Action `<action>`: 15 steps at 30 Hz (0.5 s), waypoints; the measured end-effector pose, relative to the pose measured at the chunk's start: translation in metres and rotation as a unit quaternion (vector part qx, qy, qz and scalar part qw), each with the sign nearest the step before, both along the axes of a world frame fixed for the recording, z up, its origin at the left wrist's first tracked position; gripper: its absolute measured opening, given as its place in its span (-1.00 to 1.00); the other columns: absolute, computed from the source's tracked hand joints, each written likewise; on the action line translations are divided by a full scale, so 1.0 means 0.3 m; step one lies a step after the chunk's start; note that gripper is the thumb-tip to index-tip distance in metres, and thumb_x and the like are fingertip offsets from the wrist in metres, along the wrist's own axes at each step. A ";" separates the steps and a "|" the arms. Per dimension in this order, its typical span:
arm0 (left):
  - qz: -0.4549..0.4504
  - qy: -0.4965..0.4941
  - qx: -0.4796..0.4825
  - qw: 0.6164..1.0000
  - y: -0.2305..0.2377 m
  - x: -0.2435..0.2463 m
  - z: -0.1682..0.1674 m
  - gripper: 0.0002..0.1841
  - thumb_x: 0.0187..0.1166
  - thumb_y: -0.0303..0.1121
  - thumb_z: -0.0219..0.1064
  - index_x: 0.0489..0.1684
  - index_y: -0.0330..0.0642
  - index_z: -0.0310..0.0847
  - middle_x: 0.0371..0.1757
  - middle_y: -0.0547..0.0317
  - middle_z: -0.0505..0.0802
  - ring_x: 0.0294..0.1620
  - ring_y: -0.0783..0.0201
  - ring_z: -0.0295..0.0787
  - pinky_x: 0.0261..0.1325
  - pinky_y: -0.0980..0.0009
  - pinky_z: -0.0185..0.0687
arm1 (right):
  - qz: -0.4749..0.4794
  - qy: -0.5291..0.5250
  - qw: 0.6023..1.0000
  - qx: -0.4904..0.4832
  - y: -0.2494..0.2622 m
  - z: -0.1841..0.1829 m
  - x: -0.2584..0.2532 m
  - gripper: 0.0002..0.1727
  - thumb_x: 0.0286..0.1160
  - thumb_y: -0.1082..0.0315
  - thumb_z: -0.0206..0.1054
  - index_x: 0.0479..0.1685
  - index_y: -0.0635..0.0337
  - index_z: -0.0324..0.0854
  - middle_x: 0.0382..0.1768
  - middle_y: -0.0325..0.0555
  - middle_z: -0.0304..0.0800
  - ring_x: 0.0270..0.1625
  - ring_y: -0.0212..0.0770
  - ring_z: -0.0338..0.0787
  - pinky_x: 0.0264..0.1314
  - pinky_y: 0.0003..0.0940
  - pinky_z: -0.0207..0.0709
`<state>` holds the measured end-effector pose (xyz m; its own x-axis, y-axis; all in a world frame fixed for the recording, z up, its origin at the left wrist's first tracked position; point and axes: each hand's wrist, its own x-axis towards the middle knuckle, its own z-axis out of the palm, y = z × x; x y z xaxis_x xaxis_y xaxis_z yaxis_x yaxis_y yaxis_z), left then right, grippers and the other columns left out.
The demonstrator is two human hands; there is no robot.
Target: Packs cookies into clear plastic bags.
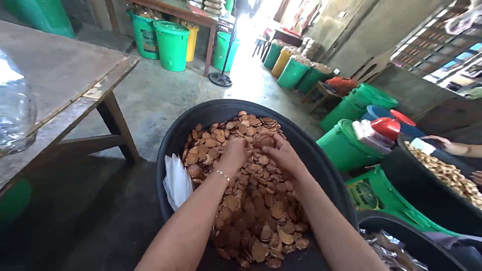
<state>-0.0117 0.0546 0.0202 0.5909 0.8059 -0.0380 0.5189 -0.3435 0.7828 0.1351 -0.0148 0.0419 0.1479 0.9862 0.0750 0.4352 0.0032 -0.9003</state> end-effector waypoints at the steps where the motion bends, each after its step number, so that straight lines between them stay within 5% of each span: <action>1: -0.003 -0.031 0.007 1.000 -0.016 0.007 0.002 -0.60 0.63 -0.39 0.35 0.34 -0.47 0.59 0.36 -0.34 0.71 0.41 -0.14 0.65 0.54 0.02 0.43 | 0.030 -0.165 0.986 0.010 -0.019 0.017 -0.006 -0.55 0.56 0.60 0.17 0.46 0.44 0.51 0.32 0.23 0.72 0.31 -0.06 0.76 0.43 -0.18 0.58; 3: -0.025 -0.056 0.025 0.998 -0.045 0.030 -0.007 -0.54 0.60 -0.54 0.28 0.51 -0.38 0.47 0.54 -0.29 0.56 0.46 -0.10 0.61 0.52 0.08 0.48 | 0.063 -0.362 0.930 0.005 -0.041 0.040 -0.027 -0.60 0.59 0.58 0.19 0.39 0.39 0.64 0.28 0.30 0.76 0.35 0.18 0.76 0.49 0.06 0.53; 5: -0.031 -0.048 0.054 0.997 -0.077 0.053 -0.020 -0.44 0.62 -0.61 0.20 0.66 -0.35 0.31 0.69 -0.27 0.40 0.47 -0.13 0.62 0.49 0.08 0.53 | 0.047 -0.406 0.911 -0.059 -0.044 0.061 -0.044 -0.59 0.71 0.50 0.16 0.49 0.38 0.57 0.30 0.34 0.75 0.39 0.26 0.73 0.52 0.15 0.47; 7: -0.007 -0.028 0.118 0.993 -0.111 0.079 -0.029 -0.39 0.65 -0.60 0.17 0.75 -0.27 0.22 0.75 -0.21 0.34 0.33 -0.14 0.72 0.33 0.04 0.65 | 0.008 -0.354 0.927 -0.122 -0.034 0.063 -0.036 -0.52 0.81 0.43 0.08 0.66 0.35 0.39 0.38 0.36 0.67 0.46 0.26 0.67 0.56 0.18 0.41; 10: 0.009 -0.079 0.264 0.961 -0.154 0.098 -0.034 -0.31 0.54 -0.67 0.26 0.76 -0.27 0.23 0.71 -0.23 0.42 0.31 -0.18 0.74 0.23 0.03 0.71 | -0.070 -0.239 0.967 -0.051 -0.029 0.026 -0.014 -0.66 0.79 0.44 0.10 0.39 0.34 0.59 0.17 0.23 0.79 0.25 0.10 0.77 0.38 0.12 0.54; 13: -0.012 -0.176 0.375 0.910 -0.172 0.097 -0.020 -0.33 0.42 -0.71 0.34 0.66 -0.33 0.39 0.61 -0.26 0.54 0.30 -0.17 0.75 0.17 0.07 0.74 | -0.107 -0.284 0.951 0.055 -0.062 0.049 -0.034 -0.70 0.70 0.46 0.23 0.27 0.42 0.66 0.06 0.30 0.82 0.13 0.19 0.83 0.29 0.19 0.60; 15: -0.046 -0.249 0.415 0.874 -0.164 0.067 0.003 -0.45 0.44 -0.66 0.34 0.51 -0.27 0.58 0.56 -0.20 0.62 0.38 -0.08 0.73 0.30 0.12 0.70 | -0.092 -0.267 0.952 0.115 -0.068 0.075 -0.007 -0.72 0.63 0.47 0.30 0.22 0.40 0.66 -0.03 0.20 0.84 0.01 0.03 0.86 0.15 0.05 0.67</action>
